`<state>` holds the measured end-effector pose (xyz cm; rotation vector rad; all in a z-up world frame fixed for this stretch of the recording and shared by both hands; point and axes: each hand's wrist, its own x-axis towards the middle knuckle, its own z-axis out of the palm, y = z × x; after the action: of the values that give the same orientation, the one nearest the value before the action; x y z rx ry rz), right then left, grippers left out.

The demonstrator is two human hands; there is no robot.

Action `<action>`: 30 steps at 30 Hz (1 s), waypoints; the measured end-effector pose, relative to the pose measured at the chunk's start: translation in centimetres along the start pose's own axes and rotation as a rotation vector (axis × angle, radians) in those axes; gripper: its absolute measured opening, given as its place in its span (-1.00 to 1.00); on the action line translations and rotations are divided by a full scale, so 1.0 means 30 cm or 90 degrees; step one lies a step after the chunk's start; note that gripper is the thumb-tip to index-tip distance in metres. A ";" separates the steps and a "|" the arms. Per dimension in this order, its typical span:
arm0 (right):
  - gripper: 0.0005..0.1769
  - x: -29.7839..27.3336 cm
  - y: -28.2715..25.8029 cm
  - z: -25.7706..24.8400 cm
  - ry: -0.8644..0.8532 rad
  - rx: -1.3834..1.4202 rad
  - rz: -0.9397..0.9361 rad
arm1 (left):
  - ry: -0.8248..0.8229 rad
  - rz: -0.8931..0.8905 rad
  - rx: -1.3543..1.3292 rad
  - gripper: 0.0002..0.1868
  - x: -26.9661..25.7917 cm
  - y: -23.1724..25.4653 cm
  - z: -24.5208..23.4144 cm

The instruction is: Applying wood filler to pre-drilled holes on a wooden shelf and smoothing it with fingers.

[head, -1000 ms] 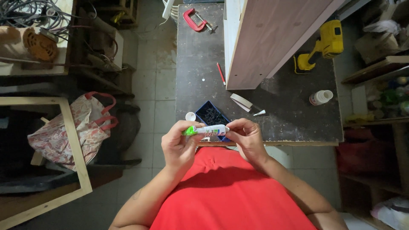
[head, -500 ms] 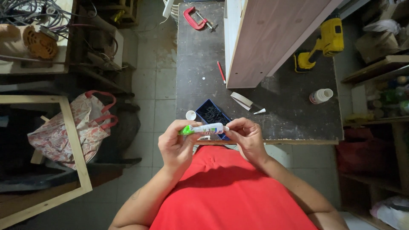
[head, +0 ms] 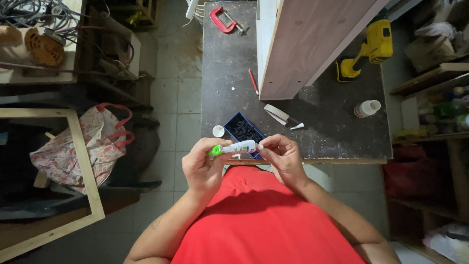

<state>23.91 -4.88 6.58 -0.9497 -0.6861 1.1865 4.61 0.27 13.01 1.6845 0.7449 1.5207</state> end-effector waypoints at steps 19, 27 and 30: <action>-0.83 0.013 0.107 -0.069 0.025 0.030 -0.011 | 0.075 -0.031 0.012 -0.84 -0.011 0.006 -0.074; -0.87 0.209 0.198 -0.268 0.197 -0.045 -0.131 | 0.202 -0.216 -0.001 -0.88 -0.043 -0.020 -0.117; -0.85 0.323 0.221 -0.297 0.370 -0.083 -0.157 | 0.185 -0.249 -0.011 -0.85 -0.055 -0.042 -0.140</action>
<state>31.06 2.87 -3.73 -1.2117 -0.3951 0.6056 0.30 0.22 11.18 1.2243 1.1355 1.4943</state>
